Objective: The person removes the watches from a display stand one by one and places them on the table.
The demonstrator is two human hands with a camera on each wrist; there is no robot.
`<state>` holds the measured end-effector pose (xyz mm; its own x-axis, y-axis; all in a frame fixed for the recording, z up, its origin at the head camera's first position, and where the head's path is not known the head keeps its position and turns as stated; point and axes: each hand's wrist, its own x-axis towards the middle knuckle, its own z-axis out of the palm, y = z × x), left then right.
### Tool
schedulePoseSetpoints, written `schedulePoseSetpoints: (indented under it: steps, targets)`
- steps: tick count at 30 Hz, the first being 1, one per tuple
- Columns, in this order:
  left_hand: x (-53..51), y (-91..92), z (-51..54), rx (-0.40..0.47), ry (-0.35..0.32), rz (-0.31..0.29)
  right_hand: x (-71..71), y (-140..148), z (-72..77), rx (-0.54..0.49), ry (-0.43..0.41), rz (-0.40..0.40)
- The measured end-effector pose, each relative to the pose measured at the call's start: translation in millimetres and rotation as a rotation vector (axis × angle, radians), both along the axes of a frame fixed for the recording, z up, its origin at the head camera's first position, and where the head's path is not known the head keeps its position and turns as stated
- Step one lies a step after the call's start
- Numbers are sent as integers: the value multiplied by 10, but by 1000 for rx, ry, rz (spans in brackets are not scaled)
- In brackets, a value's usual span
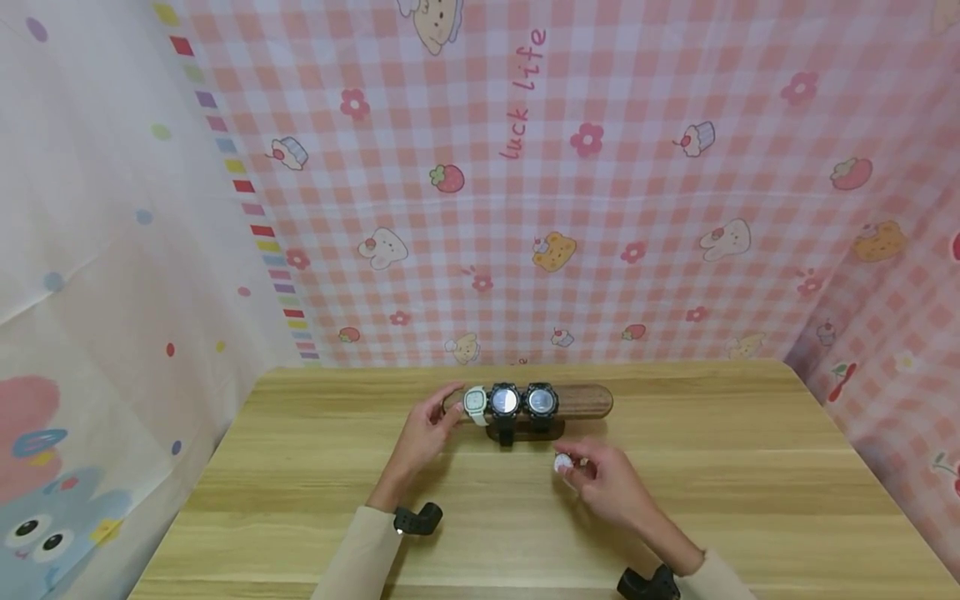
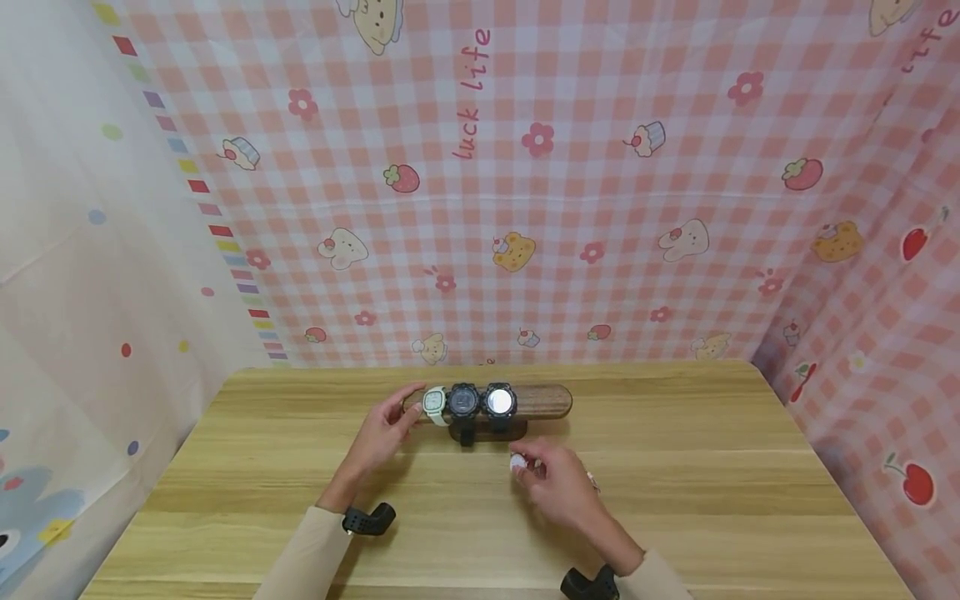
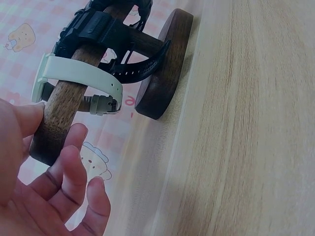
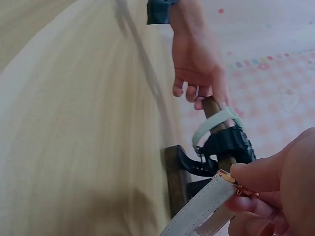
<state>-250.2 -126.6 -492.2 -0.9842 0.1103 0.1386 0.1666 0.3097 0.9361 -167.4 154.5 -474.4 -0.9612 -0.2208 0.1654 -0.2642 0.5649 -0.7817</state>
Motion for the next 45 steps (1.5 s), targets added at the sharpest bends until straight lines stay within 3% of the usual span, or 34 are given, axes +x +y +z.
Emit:
schedulePoseSetpoints:
  steps: [6, 9, 17, 25, 38, 45]
  targets:
    - [173, 36, 310, -29, 4, -28, 16, -60, -27, 54, 21, -12]
    - [209, 38, 373, -31, 15, -30, 12, -72, -41, 91, 35, -20]
    - [200, 24, 333, 2, 1, -56, 28, -94, -106, 152, 40, -30]
    - [172, 33, 292, 5, 8, -30, 26, -134, -162, 182, 69, -32]
    - [217, 28, 342, -1, 5, -44, 36, -161, -230, 191, 93, -39]
    - [194, 28, 313, 12, -7, -47, 42, -160, -249, 201, 117, -39]
